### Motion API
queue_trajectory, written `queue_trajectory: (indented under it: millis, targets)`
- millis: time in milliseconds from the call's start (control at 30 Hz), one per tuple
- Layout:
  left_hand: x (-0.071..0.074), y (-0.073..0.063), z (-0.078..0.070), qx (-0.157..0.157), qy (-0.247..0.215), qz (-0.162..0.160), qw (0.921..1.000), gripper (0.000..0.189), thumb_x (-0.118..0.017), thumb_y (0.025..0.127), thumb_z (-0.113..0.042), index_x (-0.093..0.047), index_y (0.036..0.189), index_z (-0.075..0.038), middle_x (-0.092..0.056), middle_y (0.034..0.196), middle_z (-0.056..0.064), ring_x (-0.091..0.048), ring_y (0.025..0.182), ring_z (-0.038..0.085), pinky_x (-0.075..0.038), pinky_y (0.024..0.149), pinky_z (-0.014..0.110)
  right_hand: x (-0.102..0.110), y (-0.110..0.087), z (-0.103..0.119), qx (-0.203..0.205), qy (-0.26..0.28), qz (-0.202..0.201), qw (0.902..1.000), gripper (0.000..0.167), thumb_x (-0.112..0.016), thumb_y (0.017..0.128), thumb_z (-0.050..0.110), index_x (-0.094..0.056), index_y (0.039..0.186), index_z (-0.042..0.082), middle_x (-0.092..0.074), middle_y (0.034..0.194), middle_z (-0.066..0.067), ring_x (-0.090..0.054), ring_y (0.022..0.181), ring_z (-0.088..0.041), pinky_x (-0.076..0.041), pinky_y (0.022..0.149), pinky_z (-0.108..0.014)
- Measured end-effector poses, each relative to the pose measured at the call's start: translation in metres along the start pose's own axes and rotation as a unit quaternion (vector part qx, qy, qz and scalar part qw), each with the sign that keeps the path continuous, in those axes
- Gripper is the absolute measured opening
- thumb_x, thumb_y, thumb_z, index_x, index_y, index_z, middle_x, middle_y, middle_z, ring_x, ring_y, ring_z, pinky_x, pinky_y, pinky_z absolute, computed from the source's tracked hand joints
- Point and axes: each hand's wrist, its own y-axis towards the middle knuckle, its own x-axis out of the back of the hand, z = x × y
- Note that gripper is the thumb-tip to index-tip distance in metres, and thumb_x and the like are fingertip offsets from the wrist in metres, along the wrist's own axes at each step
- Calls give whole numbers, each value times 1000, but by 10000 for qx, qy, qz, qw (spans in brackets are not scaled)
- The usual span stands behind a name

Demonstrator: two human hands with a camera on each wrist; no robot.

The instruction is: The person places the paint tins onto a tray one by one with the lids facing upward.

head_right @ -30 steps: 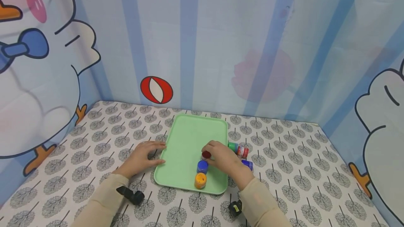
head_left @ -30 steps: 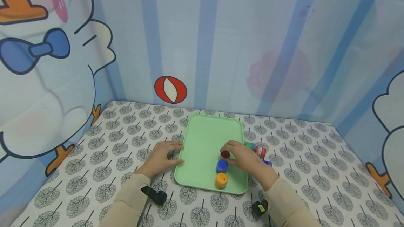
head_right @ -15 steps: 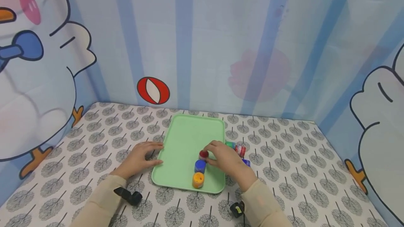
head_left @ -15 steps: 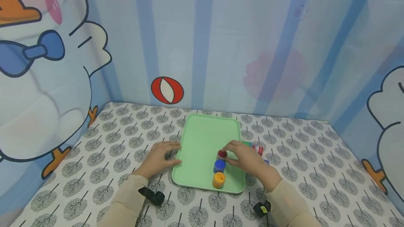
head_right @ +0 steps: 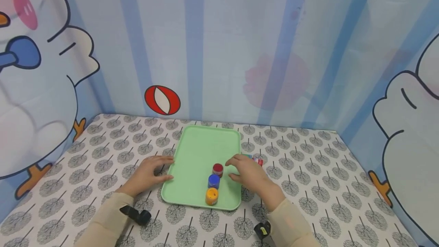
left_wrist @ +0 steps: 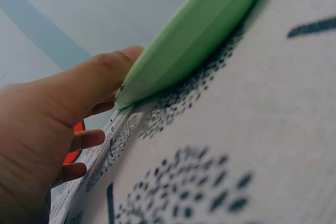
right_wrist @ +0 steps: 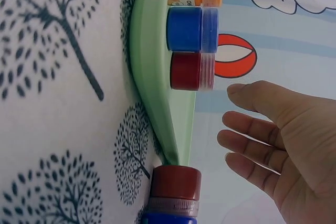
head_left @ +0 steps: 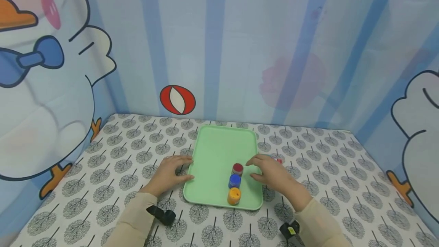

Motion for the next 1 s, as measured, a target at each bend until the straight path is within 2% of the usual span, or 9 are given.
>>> queue_trajectory:
  millis: [200, 467, 667, 767, 1000]
  targets:
    - [0, 0, 0, 5, -40, 5, 10000, 54, -76, 80, -35, -62, 128, -14, -58, 138, 3, -50, 130, 32, -31, 112, 62, 1, -2, -4, -69, 9, -100, 9999, 28, -74, 83, 16, -68, 110, 10, -67, 112, -6, -65, 86, -18, -58, 75, -30]
    - [-2, 0, 3, 110, -79, 35, 9999, 54, -76, 80, -35, -62, 129, -15, -57, 139, 3, -49, 130, 32, -29, 113, 62, 3, -7, -8, -37, 46, -234, 9997, 28, -74, 83, 18, -68, 109, 11, -68, 106, -4, -57, 74, -5, -53, 67, -20]
    - [-2, 1, 1, 118, -108, 41, 9999, 54, -76, 80, -35, -62, 129, -15, -57, 139, 2, -49, 131, 31, -29, 114, 61, 2, -11, -13, 31, 192, -320, 9993, 26, -73, 83, 15, -68, 107, 7, -67, 96, -5, -52, 71, -5, -48, 63, -17]
    - [-2, 0, 1, 139, -88, 55, 9999, 54, -76, 81, -35, -62, 129, -16, -57, 139, 2, -49, 131, 31, -29, 114, 60, 1, -13, -16, 40, 156, -420, 9990, 25, -73, 83, 15, -69, 106, 7, -67, 95, -5, -54, 73, -6, -50, 65, -18]
    - [-1, 1, 1, 133, -69, 49, 9999, 54, -76, 81, -35, -62, 129, -15, -57, 139, 2, -49, 131, 31, -29, 114, 61, 3, -20, -20, -30, 224, -594, 9980, 24, -72, 83, 12, -69, 106, 7, -69, 102, -5, -65, 90, -19, -58, 82, -35]
